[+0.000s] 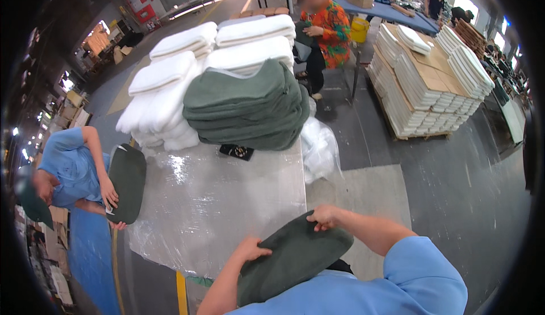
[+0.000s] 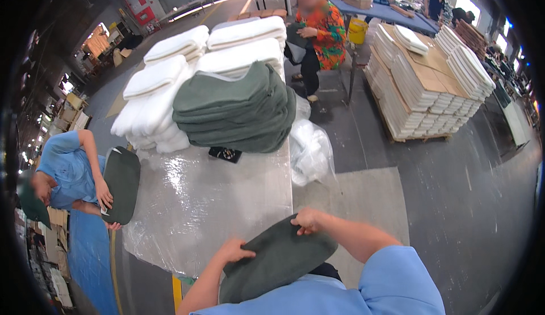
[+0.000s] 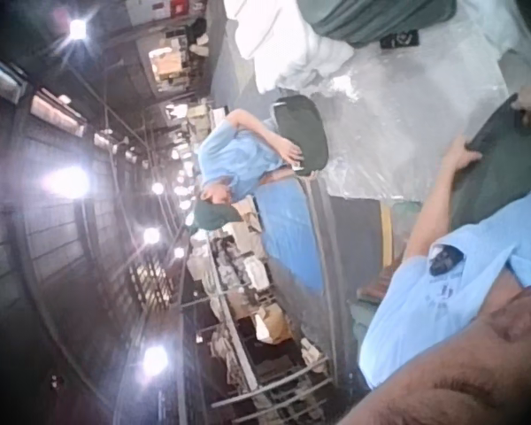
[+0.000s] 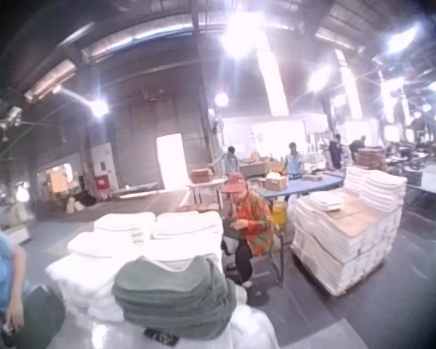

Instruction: The person folds green and white cushion covers by hand, aligning edges and stacking the finished items on a table. The person handles each cushion one at a time, smoothing and folding them before placing them in a growing stack.

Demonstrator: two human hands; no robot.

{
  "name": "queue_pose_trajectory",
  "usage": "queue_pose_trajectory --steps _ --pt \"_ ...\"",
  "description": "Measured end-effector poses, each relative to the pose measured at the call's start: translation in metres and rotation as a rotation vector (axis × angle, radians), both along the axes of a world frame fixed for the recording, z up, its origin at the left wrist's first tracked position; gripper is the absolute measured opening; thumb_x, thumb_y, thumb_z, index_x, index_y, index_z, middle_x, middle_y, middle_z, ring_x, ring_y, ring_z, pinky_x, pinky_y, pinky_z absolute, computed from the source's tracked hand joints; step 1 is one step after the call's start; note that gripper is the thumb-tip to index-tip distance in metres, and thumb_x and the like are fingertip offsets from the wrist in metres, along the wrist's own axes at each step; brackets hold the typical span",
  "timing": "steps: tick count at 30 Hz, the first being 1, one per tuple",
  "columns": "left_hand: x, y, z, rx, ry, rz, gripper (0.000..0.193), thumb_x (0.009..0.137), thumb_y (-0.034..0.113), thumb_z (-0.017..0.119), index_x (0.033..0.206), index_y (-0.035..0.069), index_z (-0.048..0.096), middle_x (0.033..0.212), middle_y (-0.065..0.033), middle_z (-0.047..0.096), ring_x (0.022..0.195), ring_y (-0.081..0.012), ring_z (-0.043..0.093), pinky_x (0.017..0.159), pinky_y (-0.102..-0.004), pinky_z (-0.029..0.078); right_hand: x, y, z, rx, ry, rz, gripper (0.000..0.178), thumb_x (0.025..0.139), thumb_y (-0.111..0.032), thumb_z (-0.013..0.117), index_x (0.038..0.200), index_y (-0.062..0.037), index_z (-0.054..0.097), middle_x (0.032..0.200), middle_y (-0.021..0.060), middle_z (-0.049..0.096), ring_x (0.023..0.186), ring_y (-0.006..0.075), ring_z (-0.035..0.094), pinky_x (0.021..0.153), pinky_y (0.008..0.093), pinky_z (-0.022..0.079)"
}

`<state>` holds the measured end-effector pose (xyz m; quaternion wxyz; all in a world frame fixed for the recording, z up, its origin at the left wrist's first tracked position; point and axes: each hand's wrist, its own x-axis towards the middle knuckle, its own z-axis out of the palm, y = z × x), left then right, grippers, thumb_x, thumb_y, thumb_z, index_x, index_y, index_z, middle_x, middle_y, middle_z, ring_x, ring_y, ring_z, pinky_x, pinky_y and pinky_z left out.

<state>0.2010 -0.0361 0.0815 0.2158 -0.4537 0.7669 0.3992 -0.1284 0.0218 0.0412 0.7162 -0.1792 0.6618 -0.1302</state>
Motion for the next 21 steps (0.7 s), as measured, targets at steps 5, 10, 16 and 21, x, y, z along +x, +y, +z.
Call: queue_pose_trajectory --steps 5,10,16,21 --pt "0.027 0.002 0.007 0.281 -0.133 0.171 0.064 0.085 0.055 0.082 0.121 0.003 0.078 0.107 -0.0152 0.079 0.098 -0.0262 0.075 0.088 -0.0402 0.057 0.017 0.000 -0.003 0.088 -0.196 -0.418 0.025 0.114 -0.017 0.049 0.130 0.0019 0.053 0.110 0.0162 0.067 0.077 0.0305 0.074 0.056 0.0362 0.062" --pt "0.012 -0.010 -0.002 0.261 -0.120 0.044 0.063 0.088 0.058 0.077 0.123 0.006 0.078 0.118 -0.0145 0.078 0.108 -0.0266 0.073 0.095 -0.0429 0.055 0.040 0.003 -0.010 0.058 -0.154 -0.600 0.031 0.114 -0.013 0.044 0.135 0.0087 0.049 0.115 0.0229 0.067 0.082 0.0367 0.076 0.060 0.0437 0.066" --pt "-0.061 -0.017 -0.023 0.081 -0.228 0.007 0.055 0.094 0.058 0.068 0.122 0.012 0.079 0.122 -0.0203 0.075 0.116 -0.0365 0.071 0.098 -0.0482 0.055 0.052 0.001 -0.003 0.022 -0.148 -0.658 0.031 0.113 -0.013 0.042 0.138 0.0039 0.049 0.118 0.0224 0.066 0.082 0.0367 0.075 0.064 0.0441 0.066" --pt "-0.071 0.017 -0.029 -0.212 -0.016 0.030 0.046 0.106 0.048 0.054 0.110 0.008 0.078 0.108 -0.0228 0.076 0.104 -0.0433 0.072 0.089 -0.0555 0.056 0.054 0.001 0.006 0.010 -0.050 -0.706 0.033 0.115 -0.019 0.040 0.139 0.0035 0.046 0.116 0.0216 0.064 0.081 0.0343 0.075 0.062 0.0433 0.065"
